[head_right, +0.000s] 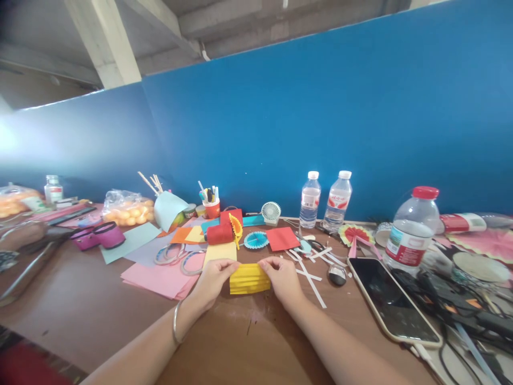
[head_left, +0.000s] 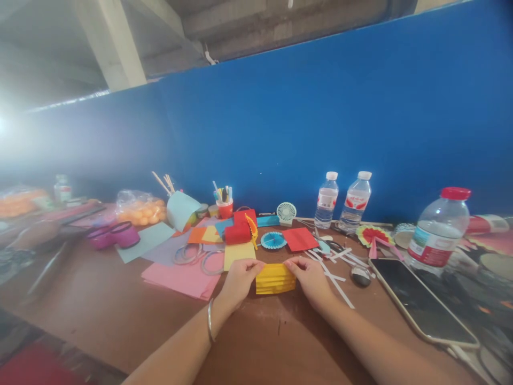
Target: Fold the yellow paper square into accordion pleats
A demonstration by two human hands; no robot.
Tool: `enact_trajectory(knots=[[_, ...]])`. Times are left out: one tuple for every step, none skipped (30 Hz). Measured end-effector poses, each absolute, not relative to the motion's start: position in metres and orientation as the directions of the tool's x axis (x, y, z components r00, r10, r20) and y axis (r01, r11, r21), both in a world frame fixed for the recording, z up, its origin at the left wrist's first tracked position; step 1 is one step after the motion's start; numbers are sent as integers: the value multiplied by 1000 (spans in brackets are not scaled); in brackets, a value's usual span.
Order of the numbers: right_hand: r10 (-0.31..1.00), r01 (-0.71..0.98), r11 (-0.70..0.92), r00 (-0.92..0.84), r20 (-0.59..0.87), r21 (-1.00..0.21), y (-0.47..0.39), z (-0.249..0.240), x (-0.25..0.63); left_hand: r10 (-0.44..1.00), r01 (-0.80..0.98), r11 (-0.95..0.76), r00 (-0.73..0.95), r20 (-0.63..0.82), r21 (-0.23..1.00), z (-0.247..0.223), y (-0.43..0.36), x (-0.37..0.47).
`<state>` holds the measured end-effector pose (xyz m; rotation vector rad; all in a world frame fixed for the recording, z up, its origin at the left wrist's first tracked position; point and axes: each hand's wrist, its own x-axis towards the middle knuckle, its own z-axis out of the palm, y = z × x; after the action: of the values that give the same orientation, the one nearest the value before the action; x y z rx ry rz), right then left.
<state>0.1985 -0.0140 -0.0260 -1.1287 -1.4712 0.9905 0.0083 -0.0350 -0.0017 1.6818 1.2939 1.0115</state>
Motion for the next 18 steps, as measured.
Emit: enact_trajectory(knots=[[972, 168, 230, -77, 220, -958, -14, -25, 199, 975, 345, -189, 179, 134, 919, -1, -35, 8], [972, 176, 230, -81, 219, -957, -14, -24, 199, 973, 326, -190, 190, 133, 926, 0, -36, 8], [972, 183, 230, -86, 218, -956, -14, -23, 199, 971, 310, -189, 198, 131, 932, 0, -36, 8], [972, 188, 232, -89, 218, -954, -13, -22, 199, 971, 296, -185, 204, 127, 937, 1, -36, 8], [972, 192, 232, -92, 218, -953, -13, -22, 199, 971, 283, -178, 208, 121, 942, 2, -37, 8], [971, 196, 233, -94, 219, -952, -13, -21, 199, 972, 273, -169, 207, 113, 947, 2, -37, 7], [971, 199, 234, -95, 219, -952, -12, -21, 199, 973, 265, -159, 203, 106, 951, 3, -36, 7], [971, 201, 234, -96, 219, -951, -12, -21, 200, 975, 260, -152, 195, 102, 954, 4, -36, 6], [971, 202, 234, -95, 218, -951, -12, -21, 200, 978, 257, -147, 184, 101, 955, 5, -36, 5], [971, 202, 233, -95, 218, -951, -11, -22, 200, 980, 257, -147, 172, 105, 955, 6, -35, 4], [971, 201, 234, -96, 219, -951, -11, -22, 199, 980, 261, -153, 162, 113, 953, 7, -34, 3], [971, 200, 235, -99, 220, -951, -12, -23, 199, 980, 268, -165, 156, 126, 949, 7, -34, 2], [970, 198, 238, -104, 221, -951, -12, -23, 198, 977, 279, -180, 158, 140, 943, 7, -33, 1], [968, 196, 242, -113, 224, -950, -13, -24, 198, 974, 293, -199, 164, 156, 935, 7, -33, 1], [966, 194, 249, -121, 229, -949, -14, -24, 197, 970, 310, -220, 173, 172, 925, 6, -32, 1], [963, 192, 259, -129, 237, -947, -15, -24, 197, 965, 328, -239, 183, 187, 914, 5, -32, 1], [959, 191, 272, -137, 249, -943, -17, -23, 196, 961, 345, -257, 192, 200, 903, 4, -31, 1], [954, 189, 288, -145, 263, -939, -18, -23, 196, 957, 360, -270, 200, 209, 893, 2, -31, 1]])
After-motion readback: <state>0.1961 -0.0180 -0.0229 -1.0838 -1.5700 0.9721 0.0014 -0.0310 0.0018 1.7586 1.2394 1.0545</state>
